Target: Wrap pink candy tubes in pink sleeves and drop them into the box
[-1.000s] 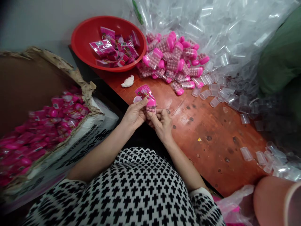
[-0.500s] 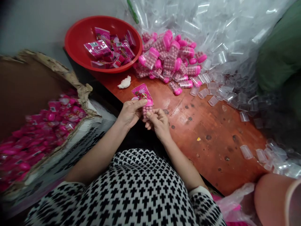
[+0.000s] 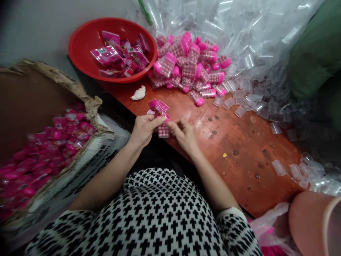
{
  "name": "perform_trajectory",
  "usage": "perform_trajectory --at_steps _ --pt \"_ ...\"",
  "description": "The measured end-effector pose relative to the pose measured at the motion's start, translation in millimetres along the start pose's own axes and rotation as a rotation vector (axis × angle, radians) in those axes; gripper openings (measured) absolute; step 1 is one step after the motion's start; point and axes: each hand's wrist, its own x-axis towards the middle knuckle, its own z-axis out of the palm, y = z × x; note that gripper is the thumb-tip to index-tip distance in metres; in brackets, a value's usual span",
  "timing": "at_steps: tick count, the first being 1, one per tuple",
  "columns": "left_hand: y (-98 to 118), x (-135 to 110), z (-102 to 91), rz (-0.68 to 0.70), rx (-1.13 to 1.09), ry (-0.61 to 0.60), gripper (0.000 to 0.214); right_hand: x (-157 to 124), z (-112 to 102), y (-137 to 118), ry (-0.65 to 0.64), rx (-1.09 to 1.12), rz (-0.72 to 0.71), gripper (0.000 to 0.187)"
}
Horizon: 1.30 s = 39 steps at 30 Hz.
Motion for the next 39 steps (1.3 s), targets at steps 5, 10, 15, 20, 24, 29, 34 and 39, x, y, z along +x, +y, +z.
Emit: perform_trajectory --at_steps 5,10,15,20,24,29,34,39 --pt "7.5 -8.7 1.9 0.092 0.345 -0.167 0.026 39.8 -23.5 -44.6 -0.083 -0.133 -0.221 0.041" --pt "8.3 -19.6 6.0 0.007 0.310 -0.268 0.025 65.4 -16.4 -46.8 -0.312 -0.204 -0.172 0.041" --pt "-0.6 -22.2 -0.6 -0.136 0.168 -0.261 0.021 70.4 -21.9 -29.5 0.007 -0.105 -0.253 0.037" --pt "0.6 -15.3 -5.0 -0.132 0.068 -0.291 0.021 58.2 -26.5 -39.7 -0.295 -0.040 -0.176 0.039" --pt "-1.1 -13.4 -2.4 -0.155 0.015 -0.318 0.021 52.8 -17.6 -35.7 -0.426 -0.015 -0.070 0.038" --pt "-6.5 -12.7 2.7 -0.214 -0.108 -0.165 0.023 50.5 -6.4 -21.2 -0.058 -0.029 -0.102 0.037" --pt "-1.9 -7.8 6.1 -0.253 -0.325 -0.103 0.024 33.7 -9.6 -19.8 0.271 -0.007 -0.206 0.026" --pt "-3.3 -0.6 11.5 -0.180 -0.511 -0.018 0.027 -2.7 4.6 -3.5 0.095 0.083 0.014 0.030"
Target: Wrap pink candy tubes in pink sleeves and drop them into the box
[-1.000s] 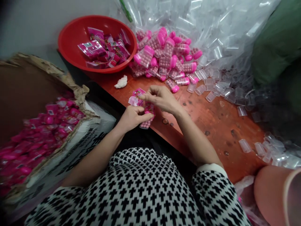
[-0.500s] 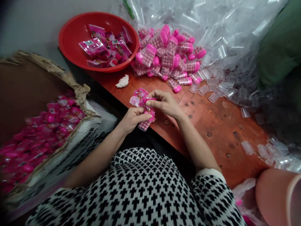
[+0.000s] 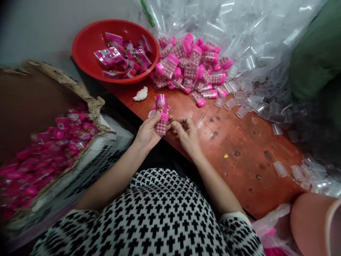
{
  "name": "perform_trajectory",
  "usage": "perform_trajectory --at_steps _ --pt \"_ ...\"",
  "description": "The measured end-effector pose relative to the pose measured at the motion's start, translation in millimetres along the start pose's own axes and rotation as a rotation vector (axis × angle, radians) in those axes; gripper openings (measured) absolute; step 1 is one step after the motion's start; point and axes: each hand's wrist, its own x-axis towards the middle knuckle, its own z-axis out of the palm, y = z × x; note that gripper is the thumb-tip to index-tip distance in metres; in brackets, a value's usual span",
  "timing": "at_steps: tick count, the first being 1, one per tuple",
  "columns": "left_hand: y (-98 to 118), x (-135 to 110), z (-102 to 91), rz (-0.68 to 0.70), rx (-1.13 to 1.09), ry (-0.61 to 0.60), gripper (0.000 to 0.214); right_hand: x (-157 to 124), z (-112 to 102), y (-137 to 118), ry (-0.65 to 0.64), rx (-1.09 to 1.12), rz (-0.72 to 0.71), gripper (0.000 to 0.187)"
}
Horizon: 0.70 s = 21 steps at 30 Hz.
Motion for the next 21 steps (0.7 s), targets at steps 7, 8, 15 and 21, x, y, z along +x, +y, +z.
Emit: perform_trajectory --at_steps 7,8,15,21 --pt "-6.5 -2.2 8.6 0.059 -0.021 -0.015 0.038 -14.5 23.4 14.1 -0.015 0.121 0.079 0.032" --pt "-5.5 -2.6 8.7 0.063 -0.015 -0.014 0.039 -14.0 23.4 13.2 -0.008 0.111 0.074 0.031" --pt "1.8 1.5 4.3 0.059 0.032 -0.023 0.036 -17.0 19.6 11.9 -0.012 0.041 0.047 0.028" --pt "7.2 5.1 -2.1 -0.010 0.136 -0.110 0.034 -13.8 19.2 9.5 -0.102 0.216 0.124 0.029"
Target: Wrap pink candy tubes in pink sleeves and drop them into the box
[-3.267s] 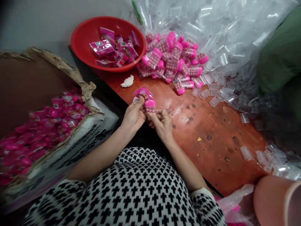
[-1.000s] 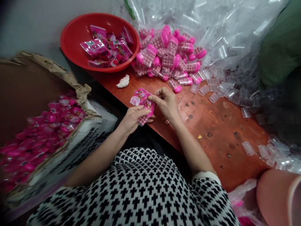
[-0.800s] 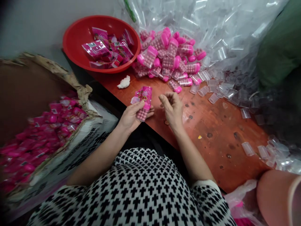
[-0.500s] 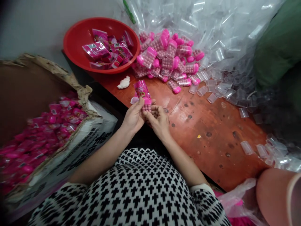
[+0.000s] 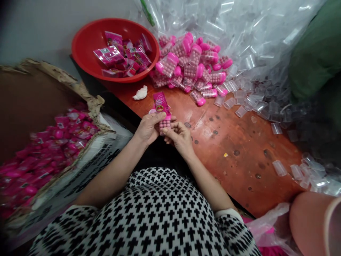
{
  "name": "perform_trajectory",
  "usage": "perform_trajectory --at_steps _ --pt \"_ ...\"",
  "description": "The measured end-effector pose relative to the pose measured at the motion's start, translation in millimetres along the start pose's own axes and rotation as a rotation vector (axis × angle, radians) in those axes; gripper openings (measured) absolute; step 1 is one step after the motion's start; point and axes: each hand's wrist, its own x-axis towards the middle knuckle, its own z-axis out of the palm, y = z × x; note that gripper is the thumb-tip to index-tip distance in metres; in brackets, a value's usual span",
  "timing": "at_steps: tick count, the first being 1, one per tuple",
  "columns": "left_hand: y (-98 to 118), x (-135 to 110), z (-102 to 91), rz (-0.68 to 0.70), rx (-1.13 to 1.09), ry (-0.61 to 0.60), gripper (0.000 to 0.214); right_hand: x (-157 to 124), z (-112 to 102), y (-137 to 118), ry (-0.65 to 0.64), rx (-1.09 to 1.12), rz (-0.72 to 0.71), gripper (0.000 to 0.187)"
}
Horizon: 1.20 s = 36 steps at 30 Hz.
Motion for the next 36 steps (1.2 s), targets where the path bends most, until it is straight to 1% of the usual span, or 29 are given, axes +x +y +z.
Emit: perform_trajectory --at_steps 6,9,12,15,18,21,24,27,30,33,36 --pt "-4.5 0.8 -0.8 0.054 0.042 0.059 0.034 -2.4 0.9 -2.7 0.084 -0.112 -0.052 0.026" --pt "-5.4 -0.7 0.5 0.074 0.058 0.073 0.033 -1.4 0.2 -1.3 0.078 -0.077 -0.060 0.025" --pt "-6.0 -3.0 1.4 0.061 0.001 0.059 0.036 1.4 -2.5 -0.4 0.045 -0.017 -0.031 0.023" --pt "-7.5 -3.6 1.6 0.042 -0.059 0.038 0.037 2.5 -4.9 -0.8 0.051 -0.016 -0.021 0.023" --pt "-8.4 -2.5 1.9 0.026 -0.053 0.071 0.036 -0.2 -4.6 -0.8 0.076 -0.048 -0.034 0.024" --pt "-8.3 -2.8 2.8 0.032 -0.020 0.114 0.034 -4.3 -2.5 0.5 0.125 -0.099 -0.084 0.023" --pt "-8.8 -5.1 3.8 0.063 0.008 0.134 0.031 -5.8 -1.9 1.7 0.129 -0.065 -0.081 0.022" --pt "-9.7 -7.5 3.5 0.071 0.011 0.118 0.030 -4.4 -4.0 1.6 0.073 0.048 0.010 0.026" --pt "-8.6 -8.4 1.2 0.010 0.004 0.050 0.031 -4.6 -6.3 0.0 0.047 0.113 0.054 0.030" --pt "-6.3 -8.1 -1.4 -0.045 0.039 -0.001 0.029 -7.5 -6.7 -2.8 0.087 0.030 0.007 0.026" --pt "-6.8 -7.5 -1.0 -0.024 0.047 0.035 0.030 -10.0 -5.6 -4.4 0.117 -0.061 -0.018 0.024"
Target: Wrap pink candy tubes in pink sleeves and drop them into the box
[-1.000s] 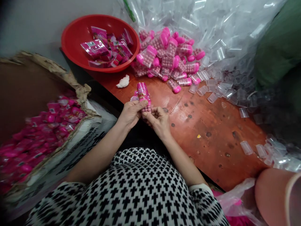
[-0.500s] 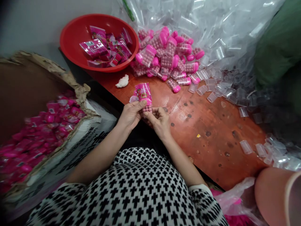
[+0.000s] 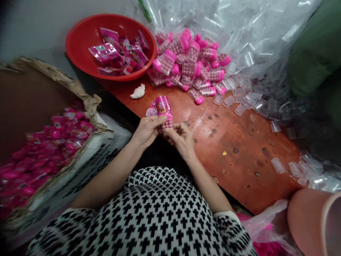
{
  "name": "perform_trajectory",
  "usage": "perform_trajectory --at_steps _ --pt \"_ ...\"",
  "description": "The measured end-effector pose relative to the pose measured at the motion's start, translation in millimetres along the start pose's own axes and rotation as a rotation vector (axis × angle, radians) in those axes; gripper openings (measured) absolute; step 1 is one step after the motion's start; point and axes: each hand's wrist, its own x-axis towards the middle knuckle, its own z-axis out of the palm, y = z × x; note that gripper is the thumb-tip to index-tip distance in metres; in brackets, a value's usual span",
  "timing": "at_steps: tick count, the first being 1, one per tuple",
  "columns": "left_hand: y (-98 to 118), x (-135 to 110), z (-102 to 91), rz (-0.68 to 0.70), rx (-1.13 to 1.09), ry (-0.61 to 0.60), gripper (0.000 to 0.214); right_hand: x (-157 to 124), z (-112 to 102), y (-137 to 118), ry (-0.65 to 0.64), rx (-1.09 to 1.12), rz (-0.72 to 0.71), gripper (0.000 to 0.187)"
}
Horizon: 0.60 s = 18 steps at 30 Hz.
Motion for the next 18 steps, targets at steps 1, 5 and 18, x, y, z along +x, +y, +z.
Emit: perform_trajectory --at_steps 1,5,18 --pt "-1.0 0.2 1.0 0.007 -0.020 0.013 0.031 -0.4 0.5 0.2 -0.004 -0.011 0.001 0.024" --pt "-4.1 0.6 4.7 -0.004 -0.078 0.018 0.032 -1.6 2.0 4.0 -0.027 -0.056 -0.005 0.024" --pt "-5.5 -6.1 0.5 0.039 -0.089 -0.075 0.034 4.1 4.2 4.4 0.007 0.077 -0.015 0.021"
